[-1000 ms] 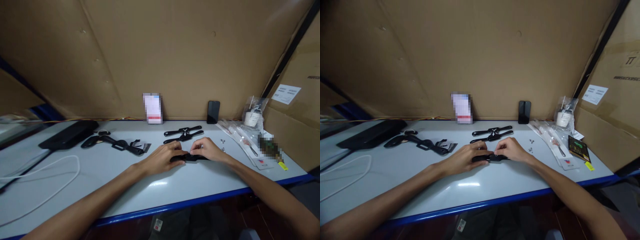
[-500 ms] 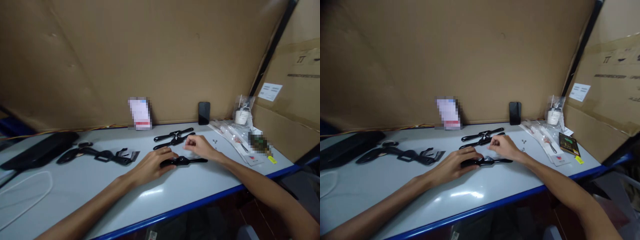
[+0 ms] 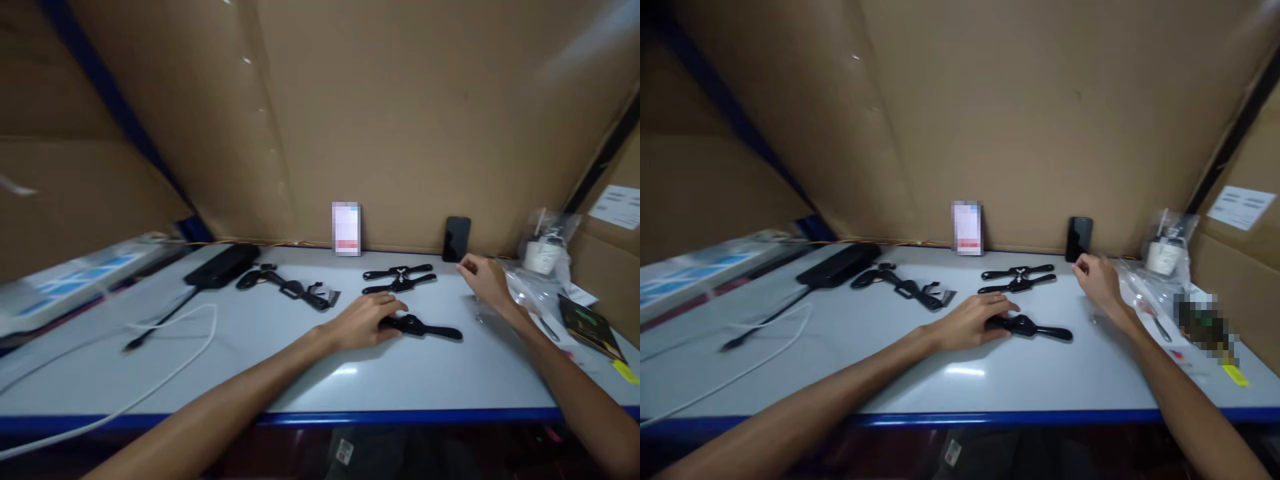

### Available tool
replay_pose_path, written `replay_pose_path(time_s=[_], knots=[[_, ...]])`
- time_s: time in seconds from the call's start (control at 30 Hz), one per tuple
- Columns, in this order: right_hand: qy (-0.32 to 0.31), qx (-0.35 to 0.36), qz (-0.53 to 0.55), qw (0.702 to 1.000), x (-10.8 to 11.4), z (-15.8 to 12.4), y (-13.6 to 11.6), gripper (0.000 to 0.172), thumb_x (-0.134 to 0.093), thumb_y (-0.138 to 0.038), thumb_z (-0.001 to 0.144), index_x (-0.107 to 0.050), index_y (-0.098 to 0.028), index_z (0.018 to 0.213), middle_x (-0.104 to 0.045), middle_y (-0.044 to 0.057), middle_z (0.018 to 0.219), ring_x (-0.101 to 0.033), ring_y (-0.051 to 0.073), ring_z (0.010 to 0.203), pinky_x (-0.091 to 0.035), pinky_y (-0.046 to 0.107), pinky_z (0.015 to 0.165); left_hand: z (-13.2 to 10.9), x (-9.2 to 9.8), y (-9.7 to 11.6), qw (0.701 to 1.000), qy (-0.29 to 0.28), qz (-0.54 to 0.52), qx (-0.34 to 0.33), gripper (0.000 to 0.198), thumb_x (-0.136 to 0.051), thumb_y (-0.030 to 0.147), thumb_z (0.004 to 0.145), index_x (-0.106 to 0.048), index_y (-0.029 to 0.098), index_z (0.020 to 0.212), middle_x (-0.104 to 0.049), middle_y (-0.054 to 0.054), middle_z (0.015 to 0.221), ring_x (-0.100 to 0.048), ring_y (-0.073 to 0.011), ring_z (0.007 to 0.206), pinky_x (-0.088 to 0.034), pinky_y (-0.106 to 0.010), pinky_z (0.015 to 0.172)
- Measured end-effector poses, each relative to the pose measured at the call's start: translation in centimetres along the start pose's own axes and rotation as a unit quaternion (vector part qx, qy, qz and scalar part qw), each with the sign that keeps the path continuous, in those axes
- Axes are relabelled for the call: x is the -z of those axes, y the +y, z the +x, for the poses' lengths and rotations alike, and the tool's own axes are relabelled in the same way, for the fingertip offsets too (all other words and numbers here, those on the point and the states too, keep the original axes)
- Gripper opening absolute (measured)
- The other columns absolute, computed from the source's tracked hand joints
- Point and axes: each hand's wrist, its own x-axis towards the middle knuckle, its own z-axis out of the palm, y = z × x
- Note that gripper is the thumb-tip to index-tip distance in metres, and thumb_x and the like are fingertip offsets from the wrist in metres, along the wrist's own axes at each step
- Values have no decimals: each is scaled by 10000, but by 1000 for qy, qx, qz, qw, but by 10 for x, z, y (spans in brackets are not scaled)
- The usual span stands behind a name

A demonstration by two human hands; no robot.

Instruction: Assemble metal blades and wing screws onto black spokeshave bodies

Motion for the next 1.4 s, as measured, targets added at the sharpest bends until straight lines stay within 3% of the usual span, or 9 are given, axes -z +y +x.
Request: replay_pose_path(time_s=[0.13, 0.27, 0.43, 0.57, 0.73, 0.9, 1.0, 1.1, 1.4], knots=[[-84, 81, 40, 992, -22, -2, -46, 111, -631, -257, 898, -715, -206, 845, -767, 72, 868, -674, 232, 787, -437, 317, 706, 3, -1, -1, 1000, -1, 1, 1, 360, -757, 308, 905, -666, 179, 1228, -732, -97, 1076, -698, -280, 997, -560, -411, 854], [-219, 163, 61, 960, -50, 7, -127, 152, -612, -217, 903, -762, -203, 919, -784, 99, 990, -689, 269, 928, -460, 339, 780, 3, -5, -3, 1000, -8, 3, 22, 358, -801, 308, 863, -714, 179, 1186, -759, -102, 1109, -714, -300, 1025, -561, -412, 873], [-298, 168, 117, 932, -108, 33, -210, 40, -755, -239, 800, -782, -263, 782, -794, 93, 909, -725, 276, 910, -504, 333, 762, 3, -7, -2, 999, -15, 9, 34, 378, -798, 303, 866, -727, 174, 1214, -759, -116, 1196, -713, -322, 1094, -560, -433, 927], [-361, 133, 167, 908, -148, 46, -235, 225, -873, -206, 622, -672, -297, 575, -661, 13, 584, -698, 247, 677, -507, 328, 605, 4, -5, 0, 999, -23, 13, 37, 297, -806, 327, 866, -769, 150, 1102, -778, -119, 1116, -730, -325, 1031, -573, -422, 878], [-377, 56, 276, 882, -143, 52, -217, 250, -814, -214, 674, -574, -261, 618, -599, 1, 565, -647, 216, 589, -479, 313, 503, 4, -5, -1, 1000, -18, 6, 23, 343, -802, 324, 874, -733, 173, 1174, -756, -104, 1173, -712, -306, 1090, -562, -389, 891], [-341, -28, 370, 864, -84, 34, -152, 262, -725, -375, 755, -517, -239, 838, -639, -7, 748, -670, 167, 641, -458, 236, 478, 3, -6, -2, 1000, -6, -2, 9, 365, -772, 307, 896, -692, 184, 1230, -725, -122, 1211, -682, -317, 1128, -544, -421, 922], [-325, -114, 462, 818, -49, 8, -104, 371, -776, -454, 712, -576, -230, 929, -643, -3, 791, -657, 167, 644, -432, 222, 439, 2, -3, 0, 1000, -7, 9, -6, 366, -748, 284, 909, -669, 206, 1258, -722, -99, 1181, -682, -298, 1079, -546, -413, 886], [-248, -168, 484, 822, -25, -11, -69, 391, -812, -445, 693, -640, -214, 958, -638, -6, 796, -600, 131, 596, -397, 212, 431, 1, -1, 1, 1000, -9, 4, -12, 336, -722, 258, 927, -662, 205, 1254, -717, -67, 1067, -679, -262, 996, -547, -383, 848], [-296, -117, 467, 825, -15, -13, -57, 168, -735, -151, 680, -665, -198, 825, -668, 1, 767, -586, 147, 694, -436, 259, 590, -4, -2, -2, 1000, -26, -2, 10, 330, -659, 290, 996, -639, 217, 1317, -661, -78, 1067, -654, -256, 988, -549, -400, 855]])
